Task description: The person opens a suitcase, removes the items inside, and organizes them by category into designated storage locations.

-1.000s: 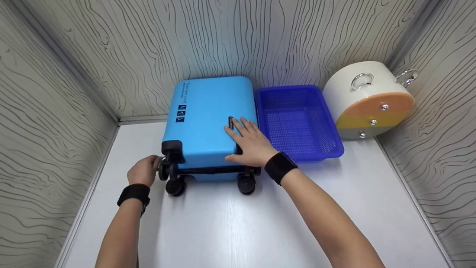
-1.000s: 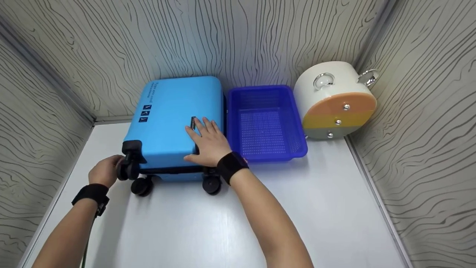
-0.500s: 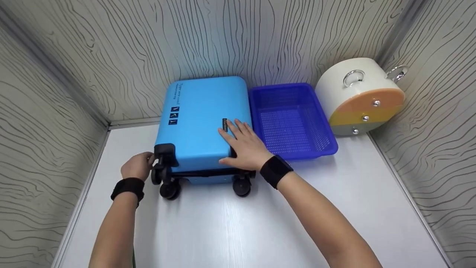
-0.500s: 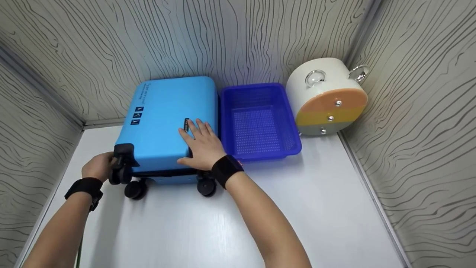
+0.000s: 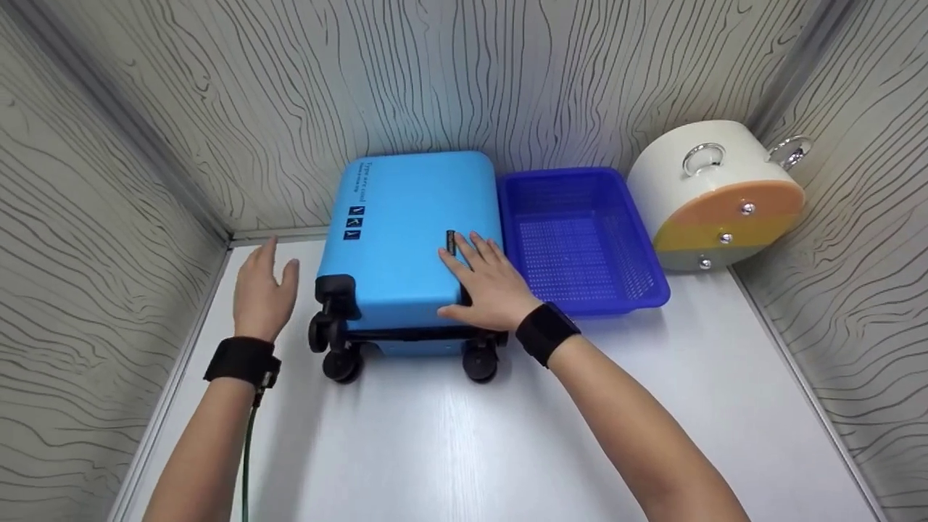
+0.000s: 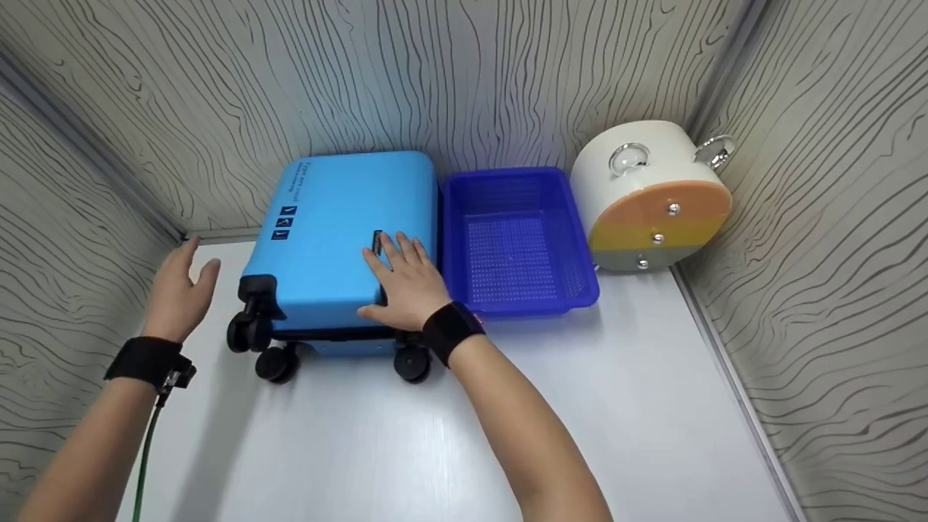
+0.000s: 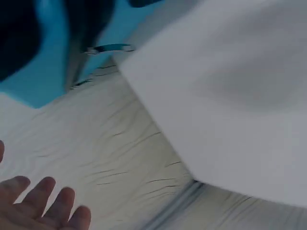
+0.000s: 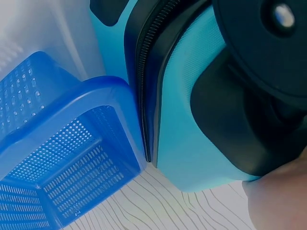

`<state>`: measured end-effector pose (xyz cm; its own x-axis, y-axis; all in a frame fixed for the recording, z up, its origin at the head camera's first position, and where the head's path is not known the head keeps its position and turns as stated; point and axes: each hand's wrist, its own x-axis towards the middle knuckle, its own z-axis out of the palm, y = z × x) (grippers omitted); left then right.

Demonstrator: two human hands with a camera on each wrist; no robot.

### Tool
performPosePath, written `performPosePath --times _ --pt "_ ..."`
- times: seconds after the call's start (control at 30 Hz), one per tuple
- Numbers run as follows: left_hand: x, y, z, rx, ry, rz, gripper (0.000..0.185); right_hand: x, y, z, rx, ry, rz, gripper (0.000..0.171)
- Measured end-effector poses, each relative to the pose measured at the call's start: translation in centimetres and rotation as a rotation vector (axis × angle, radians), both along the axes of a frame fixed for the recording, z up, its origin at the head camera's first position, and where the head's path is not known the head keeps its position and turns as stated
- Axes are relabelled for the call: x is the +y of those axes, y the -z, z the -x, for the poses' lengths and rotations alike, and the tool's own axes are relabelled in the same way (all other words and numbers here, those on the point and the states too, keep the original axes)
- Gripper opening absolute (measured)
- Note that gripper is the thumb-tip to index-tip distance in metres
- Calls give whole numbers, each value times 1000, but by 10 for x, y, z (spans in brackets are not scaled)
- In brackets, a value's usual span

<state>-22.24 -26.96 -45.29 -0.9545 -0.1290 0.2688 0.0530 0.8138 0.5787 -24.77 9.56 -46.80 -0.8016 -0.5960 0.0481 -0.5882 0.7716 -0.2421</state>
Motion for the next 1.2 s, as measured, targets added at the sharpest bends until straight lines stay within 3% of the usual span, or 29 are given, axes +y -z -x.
performPosePath --times 0.1,0.17,0.23,0.33,0.5,0.63,0.73,0.83,1.03,1.2 --pt "40 -24 -10 121 135 102 72 2 1 1 -2 11 0 98" --pt "71 -31 -19 136 240 212 82 3 1 3 0 17 3 99" --pt "100 -31 -27 104 333 332 91 4 1 5 -5 21 3 100" --pt "133 -16 -29 27 402 466 102 5 0 7 -30 19 14 99" --pt "156 20 -18 -43 312 583 111 8 -4 10 -157 12 134 86" --pt "162 37 -12 17 261 644 107 19 -3 12 -321 60 450 74" --pt "162 42 -11 82 251 656 102 30 5 8 -431 116 733 67" --pt "161 44 -13 108 237 661 99 38 16 -2 -500 202 896 68" --pt "156 45 -18 109 216 667 97 38 36 -23 -618 391 996 74" --pt "154 46 -19 116 211 662 96 24 34 -29 -658 485 1072 76"
